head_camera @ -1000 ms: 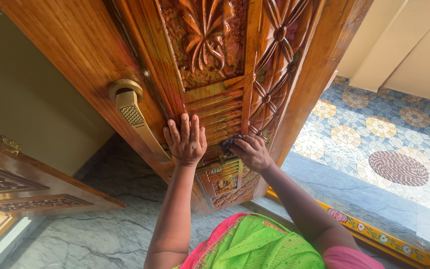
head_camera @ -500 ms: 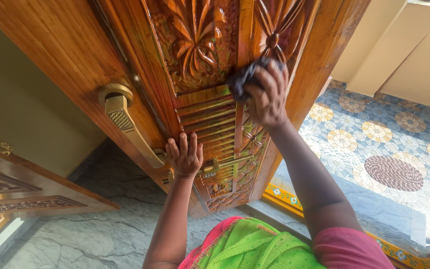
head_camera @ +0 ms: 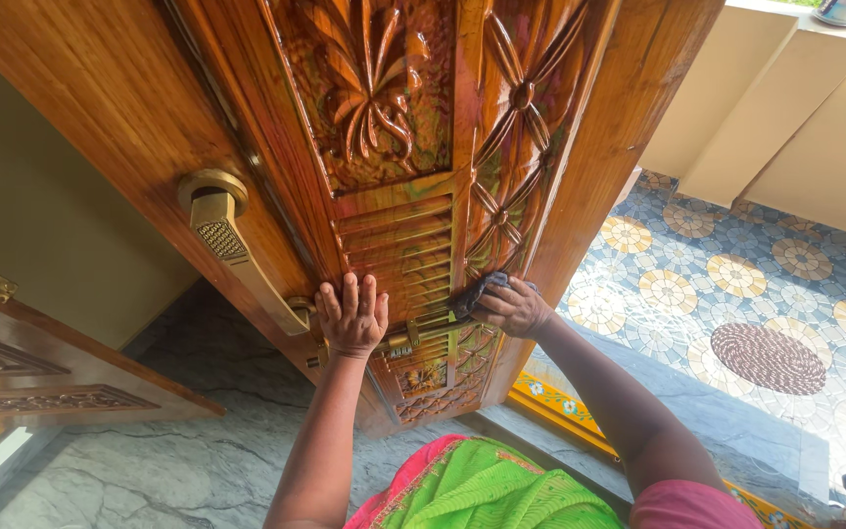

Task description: The person wipes the surface of a wooden door with a dark cloth, moving the cloth across the carved panels and around the handle. The person repeatedly rubs the same areas of the door throughout the clip.

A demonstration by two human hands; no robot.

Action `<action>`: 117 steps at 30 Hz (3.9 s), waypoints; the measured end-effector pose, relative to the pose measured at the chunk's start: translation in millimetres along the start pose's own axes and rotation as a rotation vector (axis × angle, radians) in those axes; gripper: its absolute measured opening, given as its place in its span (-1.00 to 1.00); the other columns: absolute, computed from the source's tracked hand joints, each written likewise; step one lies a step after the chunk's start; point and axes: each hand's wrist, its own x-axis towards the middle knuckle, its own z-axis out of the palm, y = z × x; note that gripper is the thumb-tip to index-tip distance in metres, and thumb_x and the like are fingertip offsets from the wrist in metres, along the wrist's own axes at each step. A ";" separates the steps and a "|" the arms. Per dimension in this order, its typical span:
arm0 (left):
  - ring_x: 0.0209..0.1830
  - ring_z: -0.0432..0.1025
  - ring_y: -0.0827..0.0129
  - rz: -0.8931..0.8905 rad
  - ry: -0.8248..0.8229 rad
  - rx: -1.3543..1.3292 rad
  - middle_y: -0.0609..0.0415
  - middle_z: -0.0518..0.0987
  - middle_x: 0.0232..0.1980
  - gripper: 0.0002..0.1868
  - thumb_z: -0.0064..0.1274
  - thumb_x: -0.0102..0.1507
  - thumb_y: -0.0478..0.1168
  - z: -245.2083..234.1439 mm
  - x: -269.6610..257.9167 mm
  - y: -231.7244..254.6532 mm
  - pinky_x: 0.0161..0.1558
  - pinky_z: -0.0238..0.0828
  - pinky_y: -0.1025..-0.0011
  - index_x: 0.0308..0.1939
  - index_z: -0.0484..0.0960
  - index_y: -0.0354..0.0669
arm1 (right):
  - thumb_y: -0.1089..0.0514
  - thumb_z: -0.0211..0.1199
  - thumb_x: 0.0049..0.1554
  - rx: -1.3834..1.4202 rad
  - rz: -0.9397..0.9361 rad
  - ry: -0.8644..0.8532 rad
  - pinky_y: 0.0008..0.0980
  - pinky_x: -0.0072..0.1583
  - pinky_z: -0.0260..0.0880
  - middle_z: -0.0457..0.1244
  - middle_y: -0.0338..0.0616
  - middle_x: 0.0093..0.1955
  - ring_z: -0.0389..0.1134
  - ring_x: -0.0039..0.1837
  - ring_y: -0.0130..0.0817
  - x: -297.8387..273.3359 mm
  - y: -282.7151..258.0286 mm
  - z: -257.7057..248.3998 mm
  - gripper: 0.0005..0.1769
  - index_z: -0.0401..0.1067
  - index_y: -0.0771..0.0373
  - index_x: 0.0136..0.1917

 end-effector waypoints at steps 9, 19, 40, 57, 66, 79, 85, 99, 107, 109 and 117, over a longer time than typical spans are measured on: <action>0.72 -0.35 -0.14 0.001 -0.037 0.005 0.02 -0.13 0.73 -0.33 -0.21 0.54 0.13 1.5 -10.5 -5.9 0.64 -0.27 -0.06 0.68 0.04 0.07 | 0.21 0.24 0.28 -0.186 0.245 0.322 0.25 0.65 -0.55 0.02 -0.16 0.67 -0.05 0.71 -0.06 127.0 107.6 -68.6 -0.58 0.37 -0.22 0.34; 0.72 -0.34 -0.14 -0.007 -0.019 0.014 0.01 -0.09 0.72 -0.32 -0.19 0.53 0.12 6.3 -41.2 -2.2 0.64 -0.28 -0.08 0.67 0.03 0.07 | 0.27 0.05 0.27 -0.137 0.348 0.481 0.42 0.60 -0.14 0.09 0.01 0.58 -0.12 0.69 0.14 161.0 121.3 -90.2 -0.69 0.32 0.10 0.27; 0.72 -0.31 -0.11 -0.011 0.000 0.028 0.04 -0.08 0.72 -0.33 -0.27 0.53 0.12 6.8 -35.1 -4.4 0.62 -0.22 -0.06 0.68 0.02 0.09 | 0.38 0.30 0.05 -0.120 0.556 0.367 0.29 0.59 -0.66 0.13 0.15 0.57 0.07 0.63 0.13 11.1 5.3 17.8 -0.18 0.06 0.02 0.48; 0.72 -0.30 -0.12 -0.014 0.025 0.005 0.05 -0.06 0.72 -0.33 -0.21 0.52 0.13 2.2 -45.5 2.5 0.62 -0.23 -0.08 0.67 0.05 0.10 | -0.04 0.13 0.30 -0.168 1.081 0.541 0.39 0.66 -0.51 0.07 -0.04 0.63 -0.11 0.74 0.03 33.2 50.3 -11.4 -0.56 0.34 0.04 0.41; 0.72 -0.29 -0.09 -0.003 0.042 -0.010 0.07 -0.06 0.72 -0.34 -0.21 0.51 0.12 -1.2 -43.5 1.7 0.63 -0.24 -0.04 0.66 0.08 0.10 | 0.10 0.22 0.00 0.024 0.880 -0.028 0.71 0.47 -0.44 -0.02 0.34 0.52 -0.25 0.64 0.52 -74.7 -82.9 32.4 -0.18 0.04 0.18 0.49; 0.72 -0.29 -0.08 -0.003 0.017 -0.009 0.04 -0.01 0.71 -0.38 -0.21 0.53 0.12 -2.0 -41.1 -0.4 0.62 -0.21 -0.03 0.64 0.15 0.09 | -0.19 0.13 0.33 -0.276 0.377 0.359 0.36 0.54 -0.82 0.08 -0.02 0.63 -0.11 0.70 0.16 117.3 44.1 -37.7 -0.27 -0.13 -0.16 0.62; 0.74 -0.35 -0.03 0.000 -0.013 -0.015 0.12 -0.09 0.73 -0.41 -0.21 0.53 0.10 2.3 -57.9 0.0 0.66 -0.22 0.00 0.63 0.19 0.14 | -0.39 0.12 0.44 -0.252 0.493 0.323 0.32 0.64 -0.70 -0.11 -0.05 0.74 -0.30 0.75 0.15 164.3 70.2 -67.8 -0.19 -0.20 -0.25 0.72; 0.72 -0.25 -0.05 -0.018 -0.095 -0.098 0.11 0.05 0.68 -0.48 -0.19 0.50 0.07 4.5 -80.9 -2.7 0.56 -0.14 -0.06 0.54 0.37 0.17 | -0.31 0.09 0.35 0.117 -0.064 -0.450 0.06 0.44 0.02 0.05 -0.37 0.61 0.12 0.57 -0.49 29.3 -67.1 43.6 -0.39 0.25 -0.15 0.58; 0.67 -0.11 -0.08 -0.083 -0.190 -0.302 0.01 0.19 0.61 -0.46 -0.20 0.46 0.03 -21.2 -72.9 -4.2 0.55 -0.15 -0.07 0.49 0.36 -0.02 | -0.36 0.15 0.24 -0.249 0.005 0.031 0.32 0.52 -0.53 -0.03 -0.23 0.68 -0.01 0.65 -0.24 150.5 -29.7 8.3 -0.32 0.24 -0.30 0.58; 0.65 -0.08 -0.14 -0.106 -0.312 -0.347 -0.07 0.17 0.62 -0.42 -0.18 0.45 -0.02 -38.6 -76.2 -2.8 0.56 -0.17 -0.11 0.51 0.31 -0.16 | -0.37 0.11 0.35 -0.223 0.142 0.057 0.30 0.60 -0.63 -0.10 -0.27 0.74 -0.13 0.72 -0.19 192.9 -11.2 -16.3 -0.36 0.22 -0.27 0.62; 0.66 -0.05 -0.11 -0.226 -0.470 -0.443 -0.12 0.09 0.65 -0.38 -0.18 0.43 -0.15 -106.1 -95.6 5.2 0.59 -0.14 -0.01 0.55 0.17 -0.26 | -0.09 0.04 0.48 -0.125 0.354 0.106 0.28 0.60 -0.51 -0.07 0.07 0.72 -0.20 0.70 0.17 293.2 6.4 -52.0 -0.42 0.18 0.11 0.68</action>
